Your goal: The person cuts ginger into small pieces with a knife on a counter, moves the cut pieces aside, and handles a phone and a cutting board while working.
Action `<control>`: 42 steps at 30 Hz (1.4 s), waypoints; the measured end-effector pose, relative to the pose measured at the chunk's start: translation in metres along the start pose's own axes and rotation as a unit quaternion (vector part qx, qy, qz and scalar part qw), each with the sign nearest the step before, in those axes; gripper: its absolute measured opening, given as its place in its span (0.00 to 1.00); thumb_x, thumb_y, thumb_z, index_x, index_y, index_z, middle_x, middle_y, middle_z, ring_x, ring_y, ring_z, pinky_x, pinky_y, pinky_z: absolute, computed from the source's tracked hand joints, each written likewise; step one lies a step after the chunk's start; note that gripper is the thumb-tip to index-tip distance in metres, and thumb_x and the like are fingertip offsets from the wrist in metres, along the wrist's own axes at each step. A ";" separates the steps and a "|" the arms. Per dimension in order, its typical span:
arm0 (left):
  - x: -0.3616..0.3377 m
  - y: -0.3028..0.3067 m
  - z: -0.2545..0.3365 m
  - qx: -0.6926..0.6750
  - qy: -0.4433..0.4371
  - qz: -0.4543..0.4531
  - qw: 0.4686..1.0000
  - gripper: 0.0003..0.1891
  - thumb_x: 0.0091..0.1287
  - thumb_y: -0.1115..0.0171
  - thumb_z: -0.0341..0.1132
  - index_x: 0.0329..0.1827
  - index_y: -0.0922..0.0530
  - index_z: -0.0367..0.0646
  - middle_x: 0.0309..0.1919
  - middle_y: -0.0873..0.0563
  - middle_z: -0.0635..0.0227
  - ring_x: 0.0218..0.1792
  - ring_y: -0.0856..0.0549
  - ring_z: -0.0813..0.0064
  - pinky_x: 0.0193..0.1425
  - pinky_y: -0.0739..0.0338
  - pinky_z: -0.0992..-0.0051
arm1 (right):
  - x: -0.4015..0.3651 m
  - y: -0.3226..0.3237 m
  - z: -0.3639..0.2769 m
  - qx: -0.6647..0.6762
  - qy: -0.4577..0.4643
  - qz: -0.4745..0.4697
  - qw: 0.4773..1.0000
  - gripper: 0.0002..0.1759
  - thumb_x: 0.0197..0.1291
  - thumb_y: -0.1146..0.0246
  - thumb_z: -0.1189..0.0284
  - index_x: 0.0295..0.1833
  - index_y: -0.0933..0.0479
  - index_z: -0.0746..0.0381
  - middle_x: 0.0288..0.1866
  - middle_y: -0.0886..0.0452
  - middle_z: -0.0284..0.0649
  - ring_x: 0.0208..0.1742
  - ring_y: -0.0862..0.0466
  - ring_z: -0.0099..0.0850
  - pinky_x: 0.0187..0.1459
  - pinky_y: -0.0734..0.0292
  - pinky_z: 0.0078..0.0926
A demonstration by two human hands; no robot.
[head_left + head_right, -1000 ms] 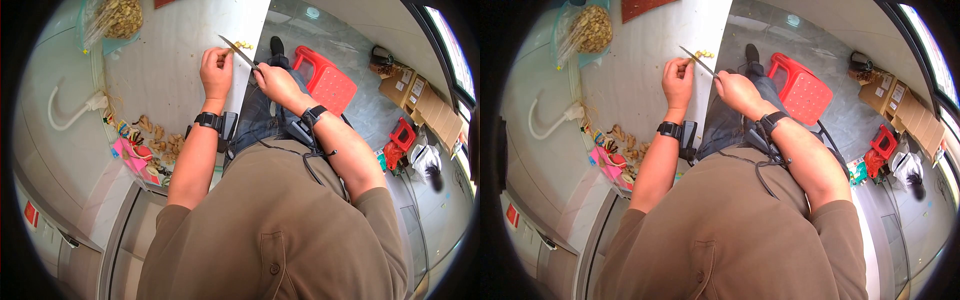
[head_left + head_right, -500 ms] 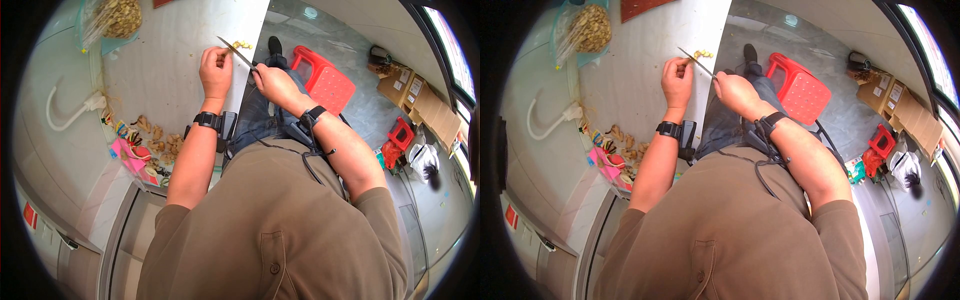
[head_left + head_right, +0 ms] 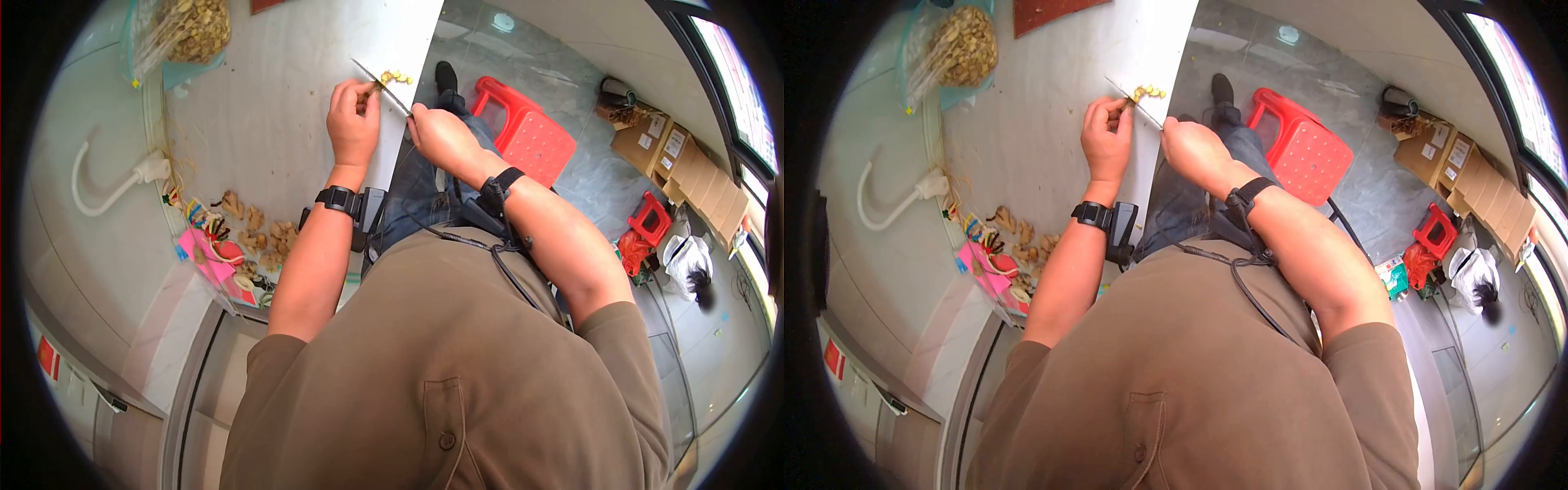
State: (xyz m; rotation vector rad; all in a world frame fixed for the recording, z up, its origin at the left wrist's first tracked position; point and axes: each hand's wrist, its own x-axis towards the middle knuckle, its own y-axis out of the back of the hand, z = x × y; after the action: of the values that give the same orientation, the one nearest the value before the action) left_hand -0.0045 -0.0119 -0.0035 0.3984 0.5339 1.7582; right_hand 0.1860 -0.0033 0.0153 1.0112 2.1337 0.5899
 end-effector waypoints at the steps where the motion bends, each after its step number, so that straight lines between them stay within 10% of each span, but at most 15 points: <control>1: 0.001 0.000 0.000 -0.003 0.000 -0.003 1.000 0.06 0.77 0.26 0.27 0.53 0.10 0.37 0.55 0.10 0.63 0.43 0.07 0.72 0.50 0.09 0.73 | 0.000 0.002 0.000 0.003 -0.007 -0.007 1.000 0.15 0.82 0.39 0.68 0.46 0.20 0.71 0.34 0.12 0.63 0.40 0.09 0.64 0.45 0.14 0.62; 42: -0.004 -0.004 0.002 -0.051 0.040 0.036 0.997 0.05 0.76 0.25 0.26 0.51 0.11 0.38 0.53 0.09 0.66 0.41 0.07 0.74 0.48 0.10 0.74 | -0.019 0.005 0.006 0.040 -0.017 -0.019 0.999 0.17 0.85 0.41 0.63 0.50 0.22 0.70 0.38 0.12 0.65 0.45 0.10 0.66 0.50 0.16 0.64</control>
State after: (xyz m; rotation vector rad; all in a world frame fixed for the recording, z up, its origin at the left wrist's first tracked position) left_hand 0.0010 -0.0149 -0.0036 0.2805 0.4890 1.8683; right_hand 0.2019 -0.0146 0.0218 1.0144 2.1572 0.4699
